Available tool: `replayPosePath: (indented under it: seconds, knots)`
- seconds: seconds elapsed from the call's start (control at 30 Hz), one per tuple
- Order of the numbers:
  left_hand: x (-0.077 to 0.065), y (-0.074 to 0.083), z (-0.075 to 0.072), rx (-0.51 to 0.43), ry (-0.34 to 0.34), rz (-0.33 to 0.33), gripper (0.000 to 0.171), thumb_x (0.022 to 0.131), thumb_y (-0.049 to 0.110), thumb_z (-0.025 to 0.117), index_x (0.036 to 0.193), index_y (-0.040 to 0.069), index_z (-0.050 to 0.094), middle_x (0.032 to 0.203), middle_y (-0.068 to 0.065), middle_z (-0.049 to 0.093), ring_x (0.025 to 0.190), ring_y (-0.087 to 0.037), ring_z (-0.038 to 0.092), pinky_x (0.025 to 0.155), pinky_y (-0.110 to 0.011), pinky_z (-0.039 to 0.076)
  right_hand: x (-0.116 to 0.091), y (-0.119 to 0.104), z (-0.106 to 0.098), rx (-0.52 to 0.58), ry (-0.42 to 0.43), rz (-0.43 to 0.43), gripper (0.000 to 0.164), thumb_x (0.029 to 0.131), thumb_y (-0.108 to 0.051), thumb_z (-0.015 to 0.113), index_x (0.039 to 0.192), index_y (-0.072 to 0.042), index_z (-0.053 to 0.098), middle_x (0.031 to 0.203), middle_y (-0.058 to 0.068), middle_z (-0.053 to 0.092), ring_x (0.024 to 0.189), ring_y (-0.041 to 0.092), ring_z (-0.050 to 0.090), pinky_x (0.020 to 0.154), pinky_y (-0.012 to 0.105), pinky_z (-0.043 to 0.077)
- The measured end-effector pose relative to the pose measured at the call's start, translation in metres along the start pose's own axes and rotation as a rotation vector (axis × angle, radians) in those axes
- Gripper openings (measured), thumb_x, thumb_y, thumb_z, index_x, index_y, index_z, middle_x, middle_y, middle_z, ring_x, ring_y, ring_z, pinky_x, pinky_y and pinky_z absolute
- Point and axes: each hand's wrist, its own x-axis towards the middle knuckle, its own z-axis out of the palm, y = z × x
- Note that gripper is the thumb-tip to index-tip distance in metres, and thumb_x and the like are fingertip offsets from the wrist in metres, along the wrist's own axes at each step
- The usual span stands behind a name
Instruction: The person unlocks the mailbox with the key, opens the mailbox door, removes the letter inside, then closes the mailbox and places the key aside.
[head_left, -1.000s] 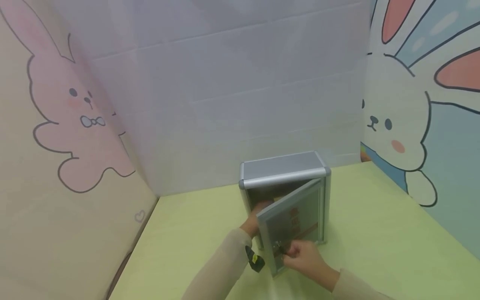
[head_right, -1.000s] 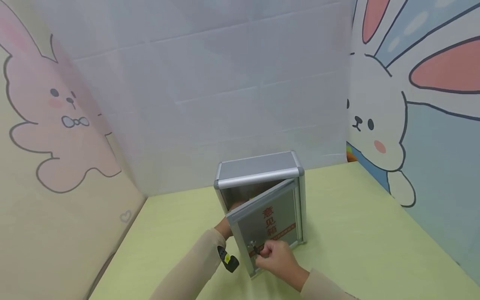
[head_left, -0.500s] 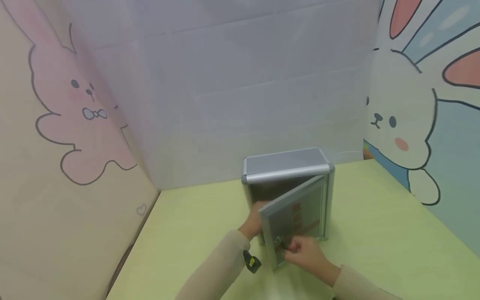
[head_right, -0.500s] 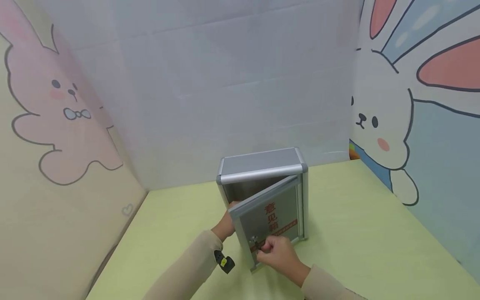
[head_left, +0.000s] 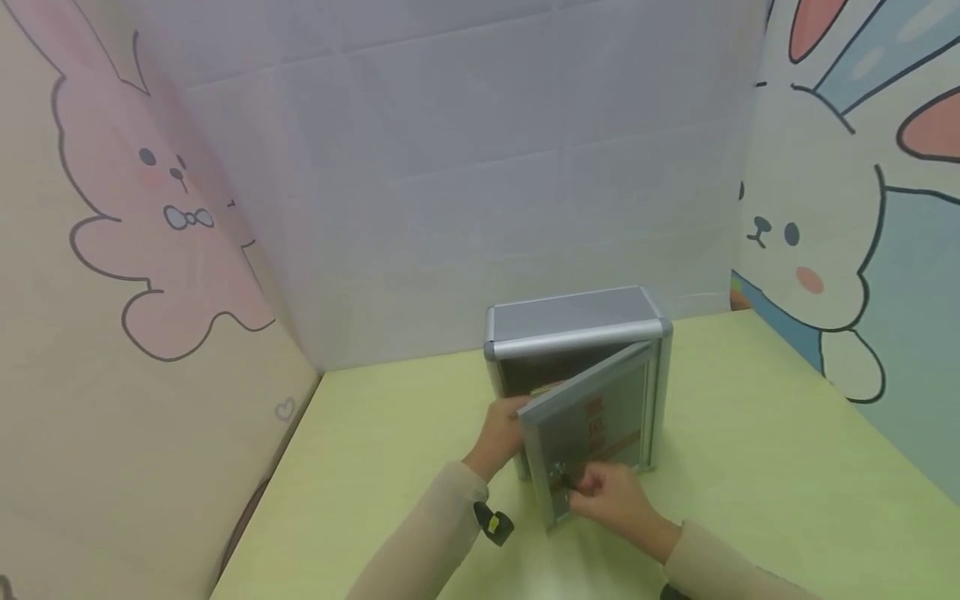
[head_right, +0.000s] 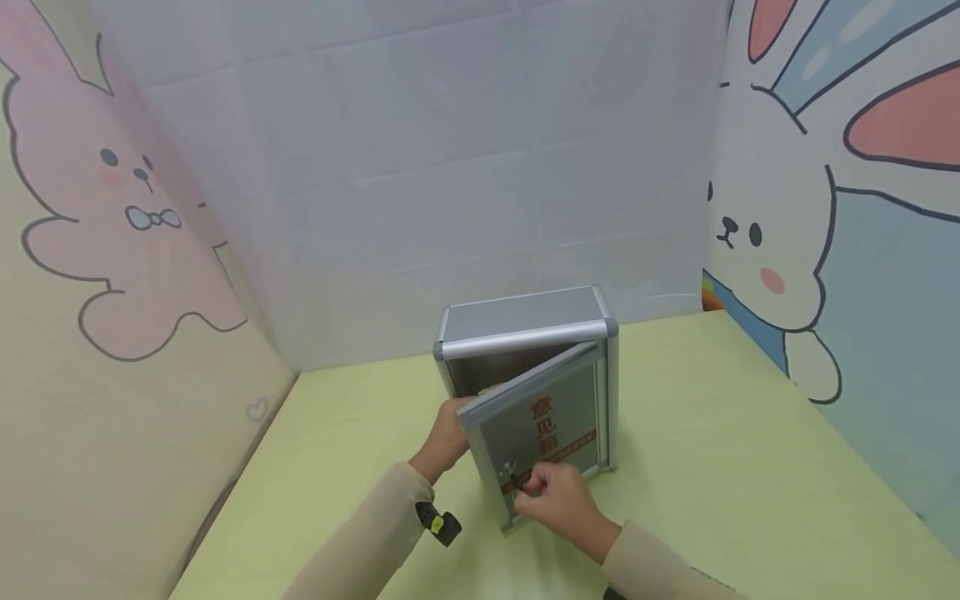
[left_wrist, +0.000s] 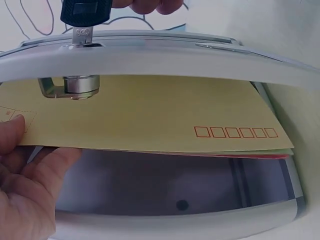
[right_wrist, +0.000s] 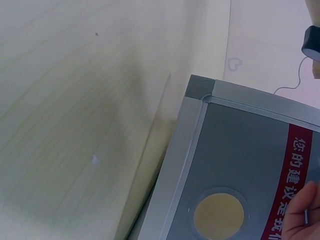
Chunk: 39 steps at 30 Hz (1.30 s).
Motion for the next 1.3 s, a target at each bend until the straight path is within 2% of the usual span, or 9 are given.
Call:
replayPosePath:
  seconds: [0.2, 0.3, 0.47, 0.57, 0.73, 0.87, 1.07, 1.3]
  knots:
    - [-0.004, 0.000, -0.005, -0.040, 0.007, -0.069, 0.009, 0.078, -0.004, 0.065, 0.083, -0.010, 0.069, 0.083, -0.023, 0.069, 0.071, -0.024, 0.065, 0.064, -0.026, 0.051, -0.001, -0.001, 0.000, 0.016, -0.007, 0.020, 0.018, 0.069, -0.006, 0.067, 0.061, -0.007, 0.051, 0.053, -0.014, 0.041, 0.045, -0.005, 0.031, 0.041, 0.019, 0.027]
    - [-0.007, 0.000, -0.010, -0.071, -0.014, -0.089, 0.012, 0.080, -0.003, 0.064, 0.086, -0.011, 0.069, 0.084, -0.024, 0.069, 0.072, -0.023, 0.065, 0.065, -0.026, 0.052, -0.001, -0.002, 0.000, 0.017, -0.002, 0.014, 0.018, 0.069, -0.006, 0.067, 0.060, -0.008, 0.051, 0.053, -0.014, 0.040, 0.046, -0.006, 0.030, 0.041, 0.019, 0.027]
    - [-0.011, -0.001, -0.019, -0.142, -0.066, -0.159, 0.014, 0.081, -0.005, 0.058, 0.089, -0.014, 0.066, 0.083, -0.025, 0.067, 0.069, -0.010, 0.059, 0.066, -0.028, 0.053, 0.000, -0.002, 0.000, 0.009, 0.002, 0.009, 0.018, 0.069, -0.005, 0.067, 0.060, -0.007, 0.051, 0.052, -0.015, 0.040, 0.045, -0.006, 0.030, 0.041, 0.018, 0.026]
    - [-0.012, -0.002, -0.025, -0.162, -0.097, -0.198, 0.013, 0.082, -0.008, 0.055, 0.087, -0.016, 0.064, 0.082, -0.025, 0.066, 0.069, -0.007, 0.057, 0.069, -0.029, 0.054, 0.000, -0.002, 0.000, 0.009, 0.000, 0.010, 0.018, 0.069, -0.005, 0.067, 0.060, -0.007, 0.051, 0.052, -0.015, 0.041, 0.045, -0.006, 0.030, 0.041, 0.018, 0.026]
    - [-0.012, -0.003, -0.037, -0.227, -0.133, -0.226, 0.015, 0.087, -0.007, 0.057, 0.095, -0.019, 0.063, 0.092, -0.029, 0.067, 0.077, -0.013, 0.063, 0.075, -0.035, 0.055, 0.000, -0.004, 0.000, 0.011, -0.011, 0.030, 0.017, 0.069, -0.004, 0.067, 0.060, -0.007, 0.052, 0.052, -0.013, 0.043, 0.045, -0.006, 0.030, 0.041, 0.018, 0.027]
    - [-0.012, -0.004, -0.047, -0.245, -0.157, -0.232, 0.020, 0.090, -0.001, 0.059, 0.101, -0.018, 0.063, 0.097, -0.028, 0.067, 0.085, -0.021, 0.067, 0.078, -0.038, 0.055, 0.001, -0.004, -0.001, 0.011, -0.011, 0.046, 0.017, 0.069, -0.004, 0.067, 0.061, -0.007, 0.052, 0.052, -0.012, 0.043, 0.045, -0.005, 0.031, 0.041, 0.017, 0.027]
    - [-0.020, -0.007, -0.060, -0.225, -0.174, -0.296, 0.022, 0.091, 0.002, 0.058, 0.100, -0.017, 0.064, 0.095, -0.023, 0.068, 0.086, -0.020, 0.066, 0.080, -0.039, 0.054, 0.000, -0.002, 0.002, 0.018, 0.006, 0.013, 0.017, 0.068, -0.004, 0.066, 0.059, -0.007, 0.051, 0.052, -0.015, 0.041, 0.045, -0.007, 0.029, 0.041, 0.017, 0.027]
    - [-0.025, -0.011, -0.072, -0.265, -0.201, -0.292, 0.025, 0.091, 0.001, 0.058, 0.102, -0.021, 0.060, 0.096, -0.026, 0.067, 0.087, -0.021, 0.067, 0.081, -0.041, 0.053, -0.001, -0.001, 0.002, 0.010, 0.008, 0.003, 0.018, 0.068, -0.005, 0.066, 0.060, -0.008, 0.050, 0.052, -0.015, 0.039, 0.044, -0.007, 0.029, 0.041, 0.017, 0.027]
